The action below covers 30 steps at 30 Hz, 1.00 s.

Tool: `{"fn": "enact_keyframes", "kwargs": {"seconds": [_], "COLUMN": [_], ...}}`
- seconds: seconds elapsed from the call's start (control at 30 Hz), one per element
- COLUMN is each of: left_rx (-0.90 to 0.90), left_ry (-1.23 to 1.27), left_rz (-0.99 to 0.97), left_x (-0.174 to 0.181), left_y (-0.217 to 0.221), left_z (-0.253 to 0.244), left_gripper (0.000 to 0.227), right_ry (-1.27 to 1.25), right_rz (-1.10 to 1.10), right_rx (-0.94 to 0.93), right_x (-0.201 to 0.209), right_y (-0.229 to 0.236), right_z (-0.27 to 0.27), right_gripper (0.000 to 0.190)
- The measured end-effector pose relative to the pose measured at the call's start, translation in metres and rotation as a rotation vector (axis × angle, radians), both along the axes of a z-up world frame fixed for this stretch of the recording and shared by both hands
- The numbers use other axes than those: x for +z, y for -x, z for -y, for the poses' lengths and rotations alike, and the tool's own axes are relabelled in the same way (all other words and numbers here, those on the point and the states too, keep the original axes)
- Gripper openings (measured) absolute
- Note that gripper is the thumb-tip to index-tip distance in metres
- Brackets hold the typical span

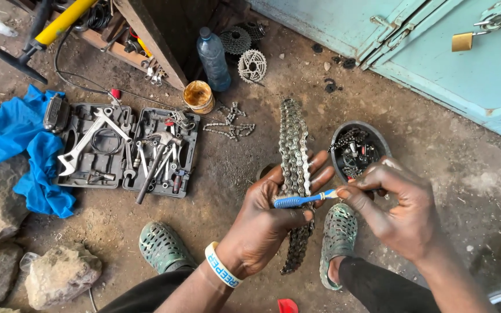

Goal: The person scrubs a bicycle chain with a toothbrush, holding it in their left hand and brushing with their right. They repeatedly dip the brush into a small container of liquid and continue scrubbing different sections of the chain.

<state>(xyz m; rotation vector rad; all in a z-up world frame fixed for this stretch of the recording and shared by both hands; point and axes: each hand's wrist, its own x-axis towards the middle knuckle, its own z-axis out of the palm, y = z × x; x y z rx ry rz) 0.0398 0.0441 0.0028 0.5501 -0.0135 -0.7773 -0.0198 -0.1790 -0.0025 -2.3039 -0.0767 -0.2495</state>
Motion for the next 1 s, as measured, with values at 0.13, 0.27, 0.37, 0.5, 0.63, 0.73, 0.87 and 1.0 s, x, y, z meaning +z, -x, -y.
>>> {"fn": "enact_keyframes", "kwargs": {"seconds": [0.13, 0.27, 0.37, 0.5, 0.63, 0.73, 0.87, 1.0], "left_rx": [0.012, 0.008, -0.021, -0.048, -0.051, -0.051, -0.060, -0.052], "left_ry": [-0.014, -0.046, -0.089, -0.062, -0.017, -0.038, 0.024, 0.048], "left_rz": [-0.018, -0.011, -0.034, -0.134, -0.036, -0.047, -0.031, -0.055], "left_x": [-0.001, -0.001, -0.002, -0.007, -0.002, 0.002, 0.000, 0.000], "left_y": [0.004, 0.004, 0.006, 0.007, 0.007, 0.007, 0.004, 0.004], "left_z": [0.004, 0.005, 0.006, 0.004, 0.004, 0.003, -0.001, 0.001], "left_gripper": [0.074, 0.066, 0.069, 0.078, 0.060, 0.072, 0.074, 0.070], "right_ry": [-0.006, 0.039, 0.059, -0.071, -0.104, -0.008, -0.047, -0.216], "right_rz": [0.085, 0.098, 0.056, 0.092, 0.142, 0.088, 0.098, 0.022], "right_rx": [0.027, 0.062, 0.071, -0.045, 0.022, 0.086, -0.045, -0.259], "right_x": [-0.007, -0.005, -0.004, 0.005, -0.009, -0.005, 0.004, -0.018], "right_y": [-0.003, -0.008, -0.006, 0.000, 0.000, -0.001, 0.002, 0.009], "right_z": [0.034, 0.016, 0.040, 0.059, 0.041, 0.032, 0.066, 0.058], "right_gripper": [0.008, 0.018, 0.015, 0.010, 0.009, 0.014, 0.013, 0.006]}}
